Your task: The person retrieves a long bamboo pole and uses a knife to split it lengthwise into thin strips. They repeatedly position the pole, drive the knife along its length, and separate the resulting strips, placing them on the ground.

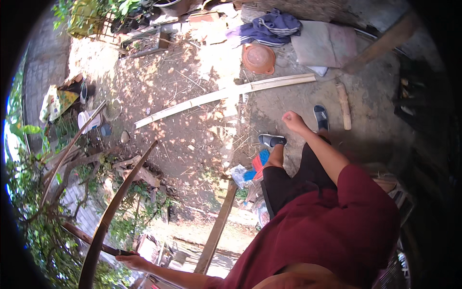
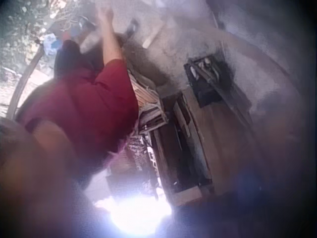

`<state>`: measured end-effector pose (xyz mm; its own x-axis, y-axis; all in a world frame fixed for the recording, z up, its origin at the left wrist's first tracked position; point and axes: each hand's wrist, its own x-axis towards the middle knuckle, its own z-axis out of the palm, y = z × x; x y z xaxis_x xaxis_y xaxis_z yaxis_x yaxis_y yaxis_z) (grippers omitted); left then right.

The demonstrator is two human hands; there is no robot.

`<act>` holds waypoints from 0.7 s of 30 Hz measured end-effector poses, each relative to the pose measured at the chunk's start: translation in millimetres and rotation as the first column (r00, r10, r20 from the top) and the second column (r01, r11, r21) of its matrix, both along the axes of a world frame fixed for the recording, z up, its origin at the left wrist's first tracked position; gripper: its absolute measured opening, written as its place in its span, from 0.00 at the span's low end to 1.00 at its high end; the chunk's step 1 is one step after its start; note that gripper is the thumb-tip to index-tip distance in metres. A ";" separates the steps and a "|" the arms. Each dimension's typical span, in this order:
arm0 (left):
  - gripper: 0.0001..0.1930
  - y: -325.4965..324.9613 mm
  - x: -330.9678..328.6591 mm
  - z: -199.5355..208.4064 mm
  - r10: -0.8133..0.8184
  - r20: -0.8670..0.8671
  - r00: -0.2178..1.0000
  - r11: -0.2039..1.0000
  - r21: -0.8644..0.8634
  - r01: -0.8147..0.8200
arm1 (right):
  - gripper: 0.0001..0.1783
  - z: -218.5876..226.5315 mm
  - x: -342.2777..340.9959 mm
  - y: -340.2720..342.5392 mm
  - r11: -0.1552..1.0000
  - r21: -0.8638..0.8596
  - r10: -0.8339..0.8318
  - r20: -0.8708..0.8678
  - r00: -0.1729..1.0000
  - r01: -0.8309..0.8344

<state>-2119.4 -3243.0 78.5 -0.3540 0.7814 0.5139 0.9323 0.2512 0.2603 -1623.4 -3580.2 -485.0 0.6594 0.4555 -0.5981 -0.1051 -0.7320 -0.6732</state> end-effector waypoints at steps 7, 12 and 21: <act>0.43 -84.0 38.4 -69.1 0.171 0.045 0.984 0.967 0.183 -0.176 | 0.33 -282.9 199.8 -265.9 0.708 -0.680 0.198 -0.064 0.978 -0.188; 0.44 -113.9 67.2 -128.7 0.206 -0.025 0.978 0.934 0.305 -0.188 | 0.43 -344.4 236.6 -334.1 0.412 -0.911 0.018 0.000 1.000 -0.008; 0.48 -130.4 83.0 -161.6 0.233 -0.027 0.972 0.900 0.386 -0.205 | 0.50 -438.8 268.4 -404.8 0.391 -0.919 -0.137 -0.118 0.984 -0.055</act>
